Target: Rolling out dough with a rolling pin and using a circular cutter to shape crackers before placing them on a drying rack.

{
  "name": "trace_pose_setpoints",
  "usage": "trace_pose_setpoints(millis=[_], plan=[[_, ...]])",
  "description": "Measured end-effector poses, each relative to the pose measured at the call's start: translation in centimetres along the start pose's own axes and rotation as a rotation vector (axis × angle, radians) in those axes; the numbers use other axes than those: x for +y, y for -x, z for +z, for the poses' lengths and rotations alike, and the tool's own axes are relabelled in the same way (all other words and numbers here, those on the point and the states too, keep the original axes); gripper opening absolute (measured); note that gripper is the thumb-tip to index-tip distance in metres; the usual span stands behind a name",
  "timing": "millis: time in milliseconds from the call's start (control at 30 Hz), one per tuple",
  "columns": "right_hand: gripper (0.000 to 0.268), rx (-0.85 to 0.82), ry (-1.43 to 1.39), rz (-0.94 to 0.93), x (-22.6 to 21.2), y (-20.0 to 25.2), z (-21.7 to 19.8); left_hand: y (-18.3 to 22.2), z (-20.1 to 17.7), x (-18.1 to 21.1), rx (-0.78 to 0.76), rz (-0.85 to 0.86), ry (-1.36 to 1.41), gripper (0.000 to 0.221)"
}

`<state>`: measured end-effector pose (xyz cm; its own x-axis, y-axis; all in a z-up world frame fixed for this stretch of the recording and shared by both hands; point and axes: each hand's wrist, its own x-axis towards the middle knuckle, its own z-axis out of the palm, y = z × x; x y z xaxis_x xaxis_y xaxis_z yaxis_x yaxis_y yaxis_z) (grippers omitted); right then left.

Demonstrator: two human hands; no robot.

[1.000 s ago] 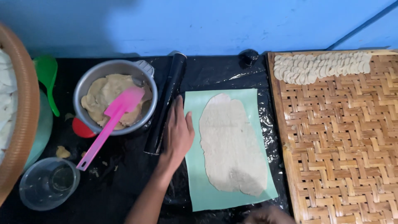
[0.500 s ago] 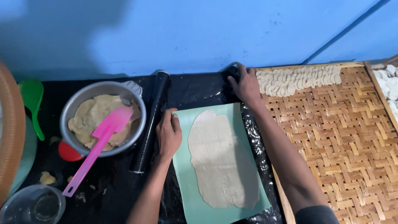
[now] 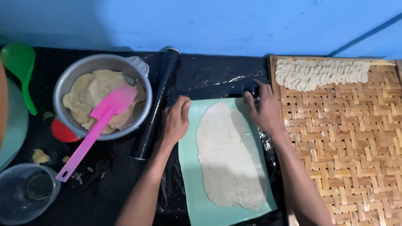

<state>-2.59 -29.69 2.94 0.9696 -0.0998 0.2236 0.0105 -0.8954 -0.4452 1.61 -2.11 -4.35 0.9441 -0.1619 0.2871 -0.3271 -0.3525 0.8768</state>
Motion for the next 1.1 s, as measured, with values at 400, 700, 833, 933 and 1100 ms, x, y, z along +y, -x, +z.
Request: trace_pose_setpoints(millis=[400, 700, 833, 933, 1100], plan=[[0.055, -0.153, -0.031, -0.177, -10.1, 7.6, 1.4, -0.1, -0.4, 0.9, 0.014, 0.074, 0.004, 0.006], [0.056, -0.119, 0.072, -0.186, -10.4, 6.5, 2.2, 0.0, -0.4, 1.1, 0.034, 0.055, 0.022, 0.006], [0.048, -0.217, 0.166, -0.178, -9.9, 6.2, 3.1, -0.1, -0.4, 1.3, 0.022, 0.05, 0.014, 0.006], [0.045, -0.221, 0.177, -0.207, -9.5, 6.2, 4.0, 0.0, -0.4, 1.3, 0.024, 0.049, 0.012, 0.006], [0.042, -0.237, 0.193, -0.214, -9.7, 5.7, 5.2, 0.0, -0.3, 1.2, 0.018, 0.047, 0.019, 0.006]])
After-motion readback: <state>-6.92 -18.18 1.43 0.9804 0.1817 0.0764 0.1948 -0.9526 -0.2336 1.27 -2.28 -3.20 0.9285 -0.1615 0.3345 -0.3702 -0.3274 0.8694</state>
